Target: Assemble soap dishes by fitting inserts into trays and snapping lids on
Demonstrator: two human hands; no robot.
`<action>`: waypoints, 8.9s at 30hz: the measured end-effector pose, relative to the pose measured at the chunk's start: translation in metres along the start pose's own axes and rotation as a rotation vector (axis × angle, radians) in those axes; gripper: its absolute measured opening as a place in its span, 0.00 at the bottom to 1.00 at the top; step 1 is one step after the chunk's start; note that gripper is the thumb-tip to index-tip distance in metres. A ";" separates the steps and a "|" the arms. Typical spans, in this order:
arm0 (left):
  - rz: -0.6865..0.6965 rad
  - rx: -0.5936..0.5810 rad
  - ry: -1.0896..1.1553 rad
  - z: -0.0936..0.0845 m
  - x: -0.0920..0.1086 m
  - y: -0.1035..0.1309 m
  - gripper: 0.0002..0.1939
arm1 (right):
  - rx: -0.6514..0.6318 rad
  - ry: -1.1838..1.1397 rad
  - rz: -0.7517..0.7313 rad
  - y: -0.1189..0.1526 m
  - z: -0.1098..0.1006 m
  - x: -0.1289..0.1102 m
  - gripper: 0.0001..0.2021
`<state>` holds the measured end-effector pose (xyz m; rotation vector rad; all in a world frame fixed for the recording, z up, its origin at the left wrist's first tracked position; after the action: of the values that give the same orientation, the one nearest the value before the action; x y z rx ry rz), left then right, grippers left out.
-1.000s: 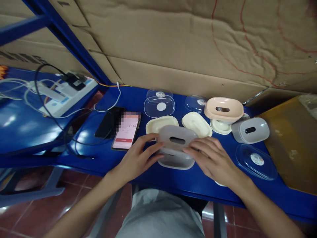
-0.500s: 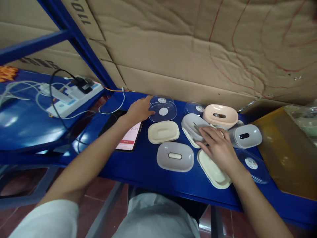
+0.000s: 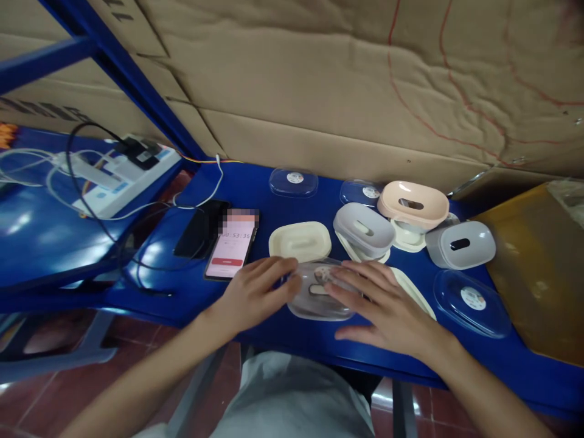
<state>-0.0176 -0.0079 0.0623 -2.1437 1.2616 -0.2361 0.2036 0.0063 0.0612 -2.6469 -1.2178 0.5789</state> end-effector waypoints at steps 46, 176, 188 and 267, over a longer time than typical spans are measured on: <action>-0.173 -0.227 0.453 0.030 0.007 0.024 0.30 | -0.128 0.124 0.042 0.003 0.038 0.006 0.51; -0.252 -0.308 0.517 0.062 -0.023 0.014 0.44 | -0.087 0.057 0.142 0.004 0.012 0.013 0.18; -0.113 -0.351 0.412 0.054 -0.021 0.011 0.46 | -0.085 0.111 0.090 0.005 0.013 0.011 0.16; -0.304 -0.045 0.502 0.038 -0.002 0.031 0.42 | -0.026 0.031 0.085 0.014 0.018 0.024 0.29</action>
<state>-0.0241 -0.0011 0.0140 -2.3970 1.1954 -0.9295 0.2202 0.0148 0.0335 -2.7300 -1.1166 0.5366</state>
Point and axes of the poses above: each hand's wrist, its own y-axis away from the middle knuckle, its own z-axis out of the palm, x = y × z, the point moved 6 cm from there along -y, towards the middle knuckle, and after that the axes turned 15 degrees about z, right-handed, at the moved point
